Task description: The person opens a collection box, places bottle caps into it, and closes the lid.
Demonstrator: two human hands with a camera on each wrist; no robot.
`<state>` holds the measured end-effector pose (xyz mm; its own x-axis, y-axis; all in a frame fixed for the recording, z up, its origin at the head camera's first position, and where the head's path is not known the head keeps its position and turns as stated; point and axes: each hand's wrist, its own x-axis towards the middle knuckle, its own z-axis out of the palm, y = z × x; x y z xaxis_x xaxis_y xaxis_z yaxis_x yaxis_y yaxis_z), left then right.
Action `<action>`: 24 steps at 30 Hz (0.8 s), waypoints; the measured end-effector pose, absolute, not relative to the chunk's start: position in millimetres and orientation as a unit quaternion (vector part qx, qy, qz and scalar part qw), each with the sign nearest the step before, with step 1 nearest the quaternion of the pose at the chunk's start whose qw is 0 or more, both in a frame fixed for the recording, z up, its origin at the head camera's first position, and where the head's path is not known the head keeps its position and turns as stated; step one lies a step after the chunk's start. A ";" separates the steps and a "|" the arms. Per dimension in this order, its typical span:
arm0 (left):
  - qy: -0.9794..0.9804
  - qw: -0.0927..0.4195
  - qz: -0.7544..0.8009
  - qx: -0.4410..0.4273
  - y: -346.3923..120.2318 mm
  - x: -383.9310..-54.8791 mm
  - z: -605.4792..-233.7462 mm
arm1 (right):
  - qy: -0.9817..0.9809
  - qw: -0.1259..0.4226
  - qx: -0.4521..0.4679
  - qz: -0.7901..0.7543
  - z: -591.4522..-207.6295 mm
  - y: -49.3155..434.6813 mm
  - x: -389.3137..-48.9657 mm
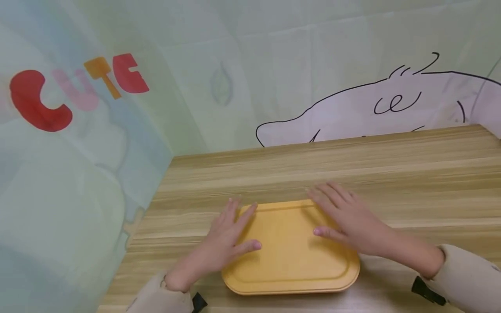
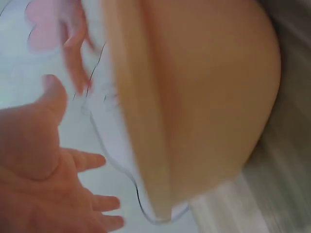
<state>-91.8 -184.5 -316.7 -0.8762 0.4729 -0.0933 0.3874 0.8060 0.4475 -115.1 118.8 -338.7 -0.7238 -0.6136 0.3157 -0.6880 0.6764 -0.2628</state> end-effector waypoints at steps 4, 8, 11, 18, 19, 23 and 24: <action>0.949 0.101 0.139 0.264 -168.9 -85.7 -326.2 | -0.909 0.084 0.385 0.133 -351.8 101.9 -108.1; 0.951 0.091 0.117 0.271 -164.0 -82.5 -339.5 | -0.912 0.067 0.388 0.118 -363.6 96.8 -101.9; 0.954 0.066 0.111 0.271 -162.3 -80.9 -348.3 | -0.916 0.067 0.377 0.123 -366.5 96.1 -99.0; 0.961 -0.008 0.072 0.268 -159.5 -79.5 -355.2 | -0.918 0.083 0.364 0.133 -365.9 93.8 -97.8; 0.961 -0.012 0.070 0.268 -159.2 -79.6 -355.3 | -0.918 0.085 0.364 0.132 -366.1 93.8 -97.7; 0.959 -0.010 0.078 0.272 -159.0 -79.3 -355.8 | -0.917 0.077 0.365 0.143 -367.4 95.7 -97.8; 0.958 -0.005 0.084 0.273 -159.5 -78.9 -355.9 | -0.916 0.072 0.365 0.150 -367.7 97.2 -97.6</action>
